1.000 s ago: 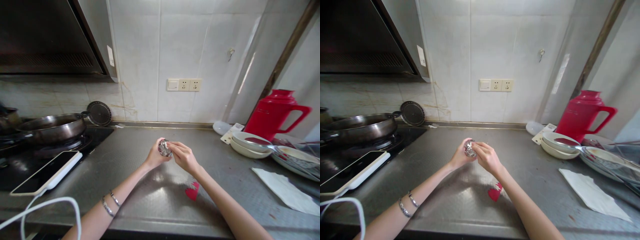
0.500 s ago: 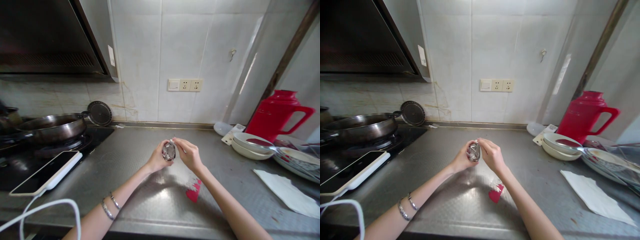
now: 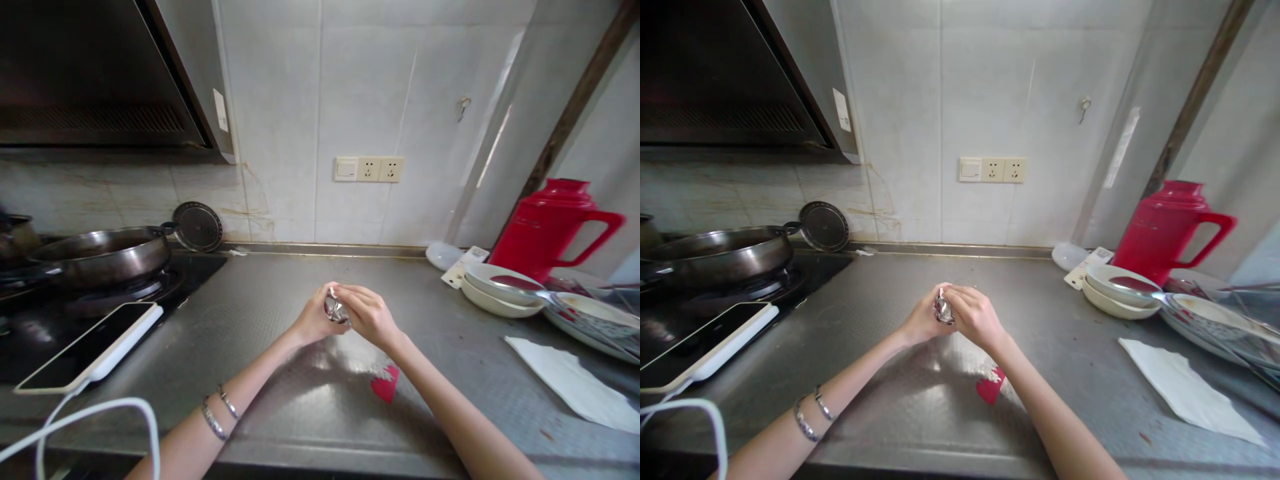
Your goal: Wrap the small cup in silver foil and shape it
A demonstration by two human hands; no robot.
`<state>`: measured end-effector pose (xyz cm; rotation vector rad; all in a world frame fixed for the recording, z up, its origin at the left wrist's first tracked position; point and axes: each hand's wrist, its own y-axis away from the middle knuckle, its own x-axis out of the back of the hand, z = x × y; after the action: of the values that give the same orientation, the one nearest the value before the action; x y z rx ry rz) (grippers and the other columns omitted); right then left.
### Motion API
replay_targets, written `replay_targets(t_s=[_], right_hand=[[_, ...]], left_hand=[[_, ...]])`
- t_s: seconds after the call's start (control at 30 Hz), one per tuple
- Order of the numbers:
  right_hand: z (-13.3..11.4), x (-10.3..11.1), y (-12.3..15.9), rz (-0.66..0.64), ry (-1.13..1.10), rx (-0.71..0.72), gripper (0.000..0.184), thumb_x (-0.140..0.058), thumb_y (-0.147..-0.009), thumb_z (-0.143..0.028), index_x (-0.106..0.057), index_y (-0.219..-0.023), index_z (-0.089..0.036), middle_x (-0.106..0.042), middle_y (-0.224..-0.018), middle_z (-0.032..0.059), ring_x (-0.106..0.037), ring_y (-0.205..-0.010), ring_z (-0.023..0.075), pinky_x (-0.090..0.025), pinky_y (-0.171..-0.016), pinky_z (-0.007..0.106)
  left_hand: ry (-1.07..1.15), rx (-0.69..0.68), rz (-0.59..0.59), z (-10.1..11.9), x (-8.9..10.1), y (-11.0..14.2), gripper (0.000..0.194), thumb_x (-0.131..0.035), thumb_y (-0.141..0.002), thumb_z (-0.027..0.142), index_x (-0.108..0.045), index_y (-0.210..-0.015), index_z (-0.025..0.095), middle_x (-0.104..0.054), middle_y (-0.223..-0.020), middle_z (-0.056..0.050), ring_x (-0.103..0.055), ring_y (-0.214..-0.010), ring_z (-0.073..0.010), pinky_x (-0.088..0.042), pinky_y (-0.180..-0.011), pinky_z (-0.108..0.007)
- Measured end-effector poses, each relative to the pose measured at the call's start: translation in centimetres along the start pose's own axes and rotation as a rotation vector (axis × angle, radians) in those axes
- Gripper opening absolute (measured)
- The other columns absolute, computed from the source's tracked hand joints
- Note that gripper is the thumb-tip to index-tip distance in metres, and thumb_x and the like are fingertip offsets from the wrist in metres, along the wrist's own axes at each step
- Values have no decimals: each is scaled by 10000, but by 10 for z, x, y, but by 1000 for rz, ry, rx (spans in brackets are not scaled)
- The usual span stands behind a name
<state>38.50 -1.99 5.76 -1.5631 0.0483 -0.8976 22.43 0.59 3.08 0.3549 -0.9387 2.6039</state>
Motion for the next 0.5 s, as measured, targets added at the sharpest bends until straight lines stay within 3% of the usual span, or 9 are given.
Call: replay_targets(t_s=[0.17,0.5], right_hand=[[-5,3,-3,-20,33,132,402,-417,-831,-15,-589,-1154,-182,-716,-982,111,-640,-1014,229,-542,-818,389],[-14,0,-4,-7,60,128,364,-464,-823,-24,-606,-1110,-198,-706,-785,48,-594,-872,209,-453,-730,352]], left_hand=[[18,100,12,-3,4,-2,824,-815,-531,226,-415,-1249,169,-627,-1120,-92,-616,-981,-228,-487,-860,-337],[-70,174,58,-4,11,-4,840,-825,-493,239,-451,-1242,169,-648,-956,-53,-612,-889,-217,-477,-804,-333]])
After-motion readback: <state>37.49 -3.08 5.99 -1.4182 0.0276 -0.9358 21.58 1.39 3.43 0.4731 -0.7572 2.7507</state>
